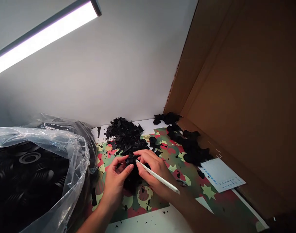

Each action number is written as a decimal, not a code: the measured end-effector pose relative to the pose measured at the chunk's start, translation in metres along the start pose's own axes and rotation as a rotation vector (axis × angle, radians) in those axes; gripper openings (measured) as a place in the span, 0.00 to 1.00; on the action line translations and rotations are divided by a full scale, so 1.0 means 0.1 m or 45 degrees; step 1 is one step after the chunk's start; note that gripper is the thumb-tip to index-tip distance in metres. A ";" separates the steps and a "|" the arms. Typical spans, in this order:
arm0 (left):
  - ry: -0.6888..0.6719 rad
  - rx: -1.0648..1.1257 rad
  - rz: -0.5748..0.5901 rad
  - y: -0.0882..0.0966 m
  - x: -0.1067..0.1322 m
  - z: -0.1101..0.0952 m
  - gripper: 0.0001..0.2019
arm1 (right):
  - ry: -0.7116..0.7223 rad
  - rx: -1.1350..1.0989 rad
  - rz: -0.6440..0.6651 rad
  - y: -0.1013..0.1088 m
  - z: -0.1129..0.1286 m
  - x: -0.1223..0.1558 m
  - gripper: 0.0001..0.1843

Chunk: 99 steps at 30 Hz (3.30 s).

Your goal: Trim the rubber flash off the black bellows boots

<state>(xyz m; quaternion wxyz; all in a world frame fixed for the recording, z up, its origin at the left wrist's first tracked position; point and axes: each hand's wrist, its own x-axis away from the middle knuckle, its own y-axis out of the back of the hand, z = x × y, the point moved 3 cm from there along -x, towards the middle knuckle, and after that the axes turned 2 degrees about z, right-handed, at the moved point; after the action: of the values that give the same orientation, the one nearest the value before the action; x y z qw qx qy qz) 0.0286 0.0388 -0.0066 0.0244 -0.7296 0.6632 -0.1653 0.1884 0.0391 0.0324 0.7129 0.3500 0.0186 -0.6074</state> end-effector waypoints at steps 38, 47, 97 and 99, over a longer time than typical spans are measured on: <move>-0.088 -0.067 -0.150 -0.18 -0.14 -0.29 0.30 | 0.062 0.822 -0.003 -0.04 -0.15 -0.25 0.12; 0.105 0.378 -0.114 -0.07 0.00 -0.28 0.18 | -0.113 0.571 -0.230 0.13 -0.39 -0.19 0.13; -0.657 -0.543 -0.068 0.00 0.10 -0.06 0.07 | -0.042 0.189 -0.055 -0.13 0.04 0.06 0.08; -0.657 -0.422 -0.115 -0.01 0.13 -0.08 0.08 | -0.022 0.321 -0.098 -0.12 -0.06 0.04 0.10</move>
<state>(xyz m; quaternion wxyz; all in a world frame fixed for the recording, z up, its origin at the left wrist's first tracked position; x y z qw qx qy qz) 0.0283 0.0273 0.0038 0.0652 -0.7702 0.6200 0.1347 0.1809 0.0382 0.0204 0.6397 0.4306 -0.0505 -0.6347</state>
